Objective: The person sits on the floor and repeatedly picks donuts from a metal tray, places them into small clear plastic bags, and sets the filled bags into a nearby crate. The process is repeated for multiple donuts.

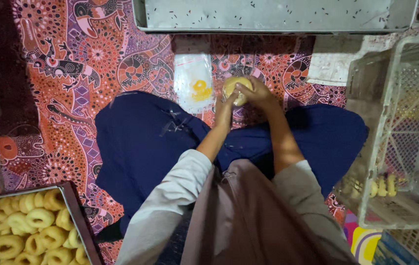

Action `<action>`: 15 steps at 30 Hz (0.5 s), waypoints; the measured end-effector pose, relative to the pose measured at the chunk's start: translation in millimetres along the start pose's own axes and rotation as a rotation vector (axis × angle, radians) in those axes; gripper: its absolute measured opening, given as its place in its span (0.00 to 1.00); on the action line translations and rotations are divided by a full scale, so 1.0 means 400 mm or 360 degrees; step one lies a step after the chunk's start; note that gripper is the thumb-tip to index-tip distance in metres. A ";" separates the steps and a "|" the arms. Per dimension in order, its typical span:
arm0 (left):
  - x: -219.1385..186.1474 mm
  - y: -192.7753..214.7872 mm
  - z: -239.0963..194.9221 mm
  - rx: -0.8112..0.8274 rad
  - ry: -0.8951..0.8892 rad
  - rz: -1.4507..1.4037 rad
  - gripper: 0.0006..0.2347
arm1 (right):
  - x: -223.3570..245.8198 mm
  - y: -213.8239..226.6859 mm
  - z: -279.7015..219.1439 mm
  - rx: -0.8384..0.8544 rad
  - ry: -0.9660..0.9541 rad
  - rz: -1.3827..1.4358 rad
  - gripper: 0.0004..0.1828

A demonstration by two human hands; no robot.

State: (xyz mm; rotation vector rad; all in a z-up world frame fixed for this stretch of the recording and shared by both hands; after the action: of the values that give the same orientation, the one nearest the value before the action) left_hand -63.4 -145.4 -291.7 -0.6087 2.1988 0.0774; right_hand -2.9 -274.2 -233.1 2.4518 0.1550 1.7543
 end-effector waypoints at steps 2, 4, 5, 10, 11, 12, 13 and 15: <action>-0.047 -0.023 -0.035 0.0219 0.0053 -0.0263 0.27 | -0.023 0.047 -0.034 -0.0197 -0.0098 -0.0143 0.20; -0.131 -0.031 -0.068 0.0338 -0.0106 -0.0325 0.32 | 0.061 0.089 -0.066 -0.0304 0.0291 -0.0412 0.18; -0.173 -0.032 -0.085 0.0398 -0.0212 -0.0286 0.32 | 0.150 0.112 -0.091 -0.0309 0.0730 -0.0616 0.15; -0.323 -0.036 -0.188 0.0597 -0.0861 -0.0055 0.35 | 0.315 0.274 -0.129 -0.0914 0.0776 -0.0861 0.18; -0.316 -0.036 -0.191 0.0585 -0.0741 -0.0063 0.36 | 0.354 0.249 -0.124 -0.0801 0.0925 -0.0799 0.22; -0.308 -0.034 -0.195 0.0573 -0.0621 -0.0067 0.37 | 0.390 0.232 -0.132 -0.0686 0.1072 -0.0739 0.27; -0.290 -0.028 -0.209 0.0578 -0.0478 -0.0068 0.37 | 0.389 0.169 -0.128 -0.0364 0.1101 -0.0768 0.25; -0.247 -0.007 -0.206 0.0534 0.0011 -0.0212 0.37 | 0.348 0.079 -0.104 0.0103 0.0901 -0.0701 0.26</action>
State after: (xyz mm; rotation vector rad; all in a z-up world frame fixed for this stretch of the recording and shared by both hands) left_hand -68.0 -129.5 -164.2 -0.5617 2.1076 -0.3567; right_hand 2.8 -282.3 -84.5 1.6995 0.7443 2.1709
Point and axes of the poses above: each hand's wrist, its own z-axis towards the middle knuckle, its own y-axis out of the back of the hand, x = y × z, the point moved 10 cm from there along z, towards the middle knuckle, and after that the axes turned 15 degrees about -x, right-handed, at the moved point
